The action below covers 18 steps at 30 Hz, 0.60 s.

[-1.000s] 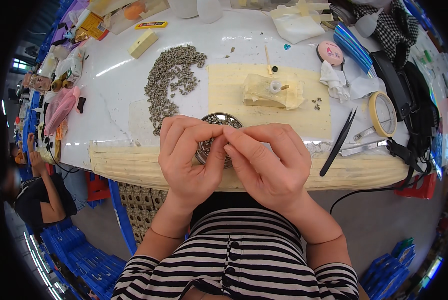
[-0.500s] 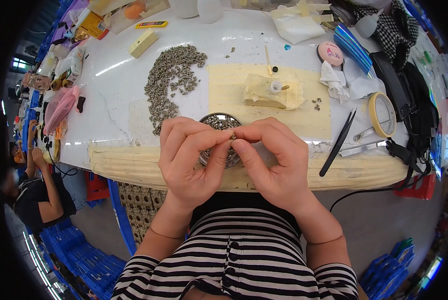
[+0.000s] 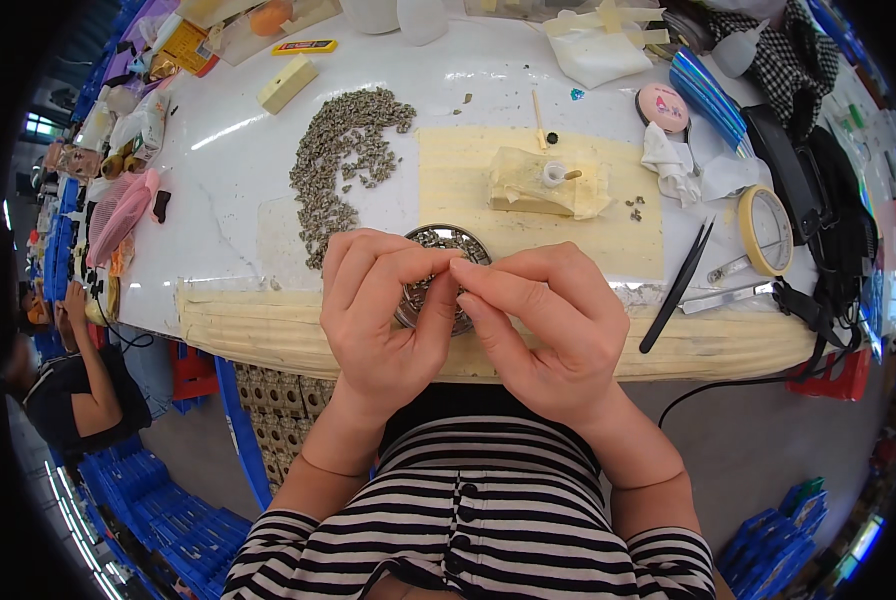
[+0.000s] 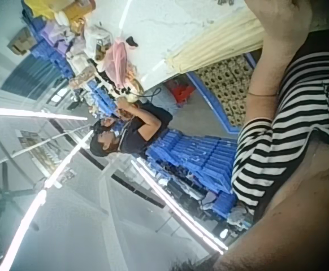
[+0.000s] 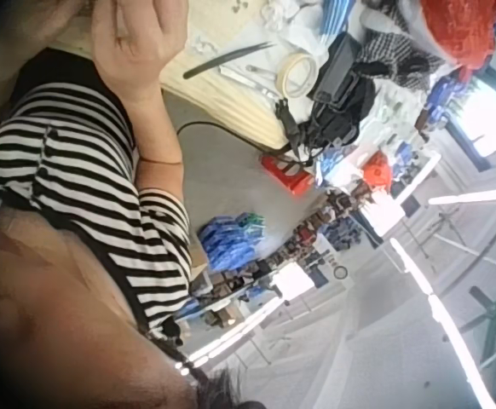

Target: The person assembles small electronic components by hand, picking up tiny pins or connectors from a metal dish and inserting them into a light-colored rectangular housing on a wooden work surface.

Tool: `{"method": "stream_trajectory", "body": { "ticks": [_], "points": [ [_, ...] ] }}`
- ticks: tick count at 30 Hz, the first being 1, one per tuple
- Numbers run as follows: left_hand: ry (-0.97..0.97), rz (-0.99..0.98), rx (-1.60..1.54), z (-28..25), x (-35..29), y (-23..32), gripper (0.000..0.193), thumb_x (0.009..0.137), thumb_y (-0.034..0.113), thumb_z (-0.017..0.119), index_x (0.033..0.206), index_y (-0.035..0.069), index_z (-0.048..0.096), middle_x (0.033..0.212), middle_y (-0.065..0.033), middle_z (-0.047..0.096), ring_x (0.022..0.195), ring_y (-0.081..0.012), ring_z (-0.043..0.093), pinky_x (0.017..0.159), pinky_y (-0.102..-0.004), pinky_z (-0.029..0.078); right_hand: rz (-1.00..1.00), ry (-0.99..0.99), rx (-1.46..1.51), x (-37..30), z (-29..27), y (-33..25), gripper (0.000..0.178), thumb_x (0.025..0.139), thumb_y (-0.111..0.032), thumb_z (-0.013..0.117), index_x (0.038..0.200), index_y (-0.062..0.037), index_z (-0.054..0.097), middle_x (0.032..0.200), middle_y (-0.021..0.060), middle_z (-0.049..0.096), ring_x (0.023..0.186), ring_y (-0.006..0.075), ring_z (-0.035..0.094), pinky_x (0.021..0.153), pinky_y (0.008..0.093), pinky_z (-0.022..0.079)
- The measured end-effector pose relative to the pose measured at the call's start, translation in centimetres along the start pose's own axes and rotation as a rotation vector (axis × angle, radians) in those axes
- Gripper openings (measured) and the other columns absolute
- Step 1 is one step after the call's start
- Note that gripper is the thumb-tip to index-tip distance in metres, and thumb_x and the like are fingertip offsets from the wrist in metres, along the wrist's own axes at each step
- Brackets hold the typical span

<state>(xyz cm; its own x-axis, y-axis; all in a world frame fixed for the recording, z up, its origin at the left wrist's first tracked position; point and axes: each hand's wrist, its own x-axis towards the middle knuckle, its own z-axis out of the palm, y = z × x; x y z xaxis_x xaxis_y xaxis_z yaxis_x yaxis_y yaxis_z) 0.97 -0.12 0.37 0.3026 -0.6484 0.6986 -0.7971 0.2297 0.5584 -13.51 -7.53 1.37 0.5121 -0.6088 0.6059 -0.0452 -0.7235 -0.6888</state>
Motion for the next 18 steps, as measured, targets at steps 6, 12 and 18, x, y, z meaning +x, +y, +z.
{"method": "stream_trajectory", "body": {
  "ticks": [6, 12, 18],
  "points": [
    [0.024, -0.003, -0.027, -0.02, 0.0, 0.04, 0.02, 0.073, -0.001, 0.078, 0.09, 0.006, 0.071, 0.083, -0.0046, 0.063, 0.08, -0.0247, 0.056, 0.073, -0.0351, 0.044, 0.079, 0.02, -0.013, -0.21, 0.28, 0.21, 0.027, 0.078, 0.002, 0.078, 0.104, -0.001, 0.076, 0.087, 0.0093, 0.068, 0.074, 0.0205, 0.064, 0.065, 0.0292, 0.051],
    [0.033, 0.01, -0.027, 0.02, 0.09, -0.02, 0.019, 0.073, -0.001, 0.079, 0.089, 0.006, 0.071, 0.083, -0.0046, 0.063, 0.08, -0.0247, 0.056, 0.072, -0.0348, 0.045, 0.148, -0.019, 0.057, 0.0, 0.42, 0.27, 0.024, 0.08, 0.002, 0.076, 0.104, 0.0007, 0.075, 0.088, 0.0113, 0.069, 0.077, 0.0213, 0.066, 0.068, 0.0292, 0.052],
    [0.019, 0.0, -0.024, -0.02, -0.01, 0.1, 0.02, 0.072, -0.001, 0.078, 0.089, 0.007, 0.071, 0.083, -0.0045, 0.063, 0.081, -0.0247, 0.056, 0.072, -0.0352, 0.045, 0.159, -0.017, 0.101, -0.09, 0.1, 0.39, 0.022, 0.081, 0.003, 0.076, 0.103, 0.001, 0.075, 0.088, 0.0113, 0.069, 0.077, 0.0205, 0.066, 0.069, 0.0285, 0.052]
  ]
}}
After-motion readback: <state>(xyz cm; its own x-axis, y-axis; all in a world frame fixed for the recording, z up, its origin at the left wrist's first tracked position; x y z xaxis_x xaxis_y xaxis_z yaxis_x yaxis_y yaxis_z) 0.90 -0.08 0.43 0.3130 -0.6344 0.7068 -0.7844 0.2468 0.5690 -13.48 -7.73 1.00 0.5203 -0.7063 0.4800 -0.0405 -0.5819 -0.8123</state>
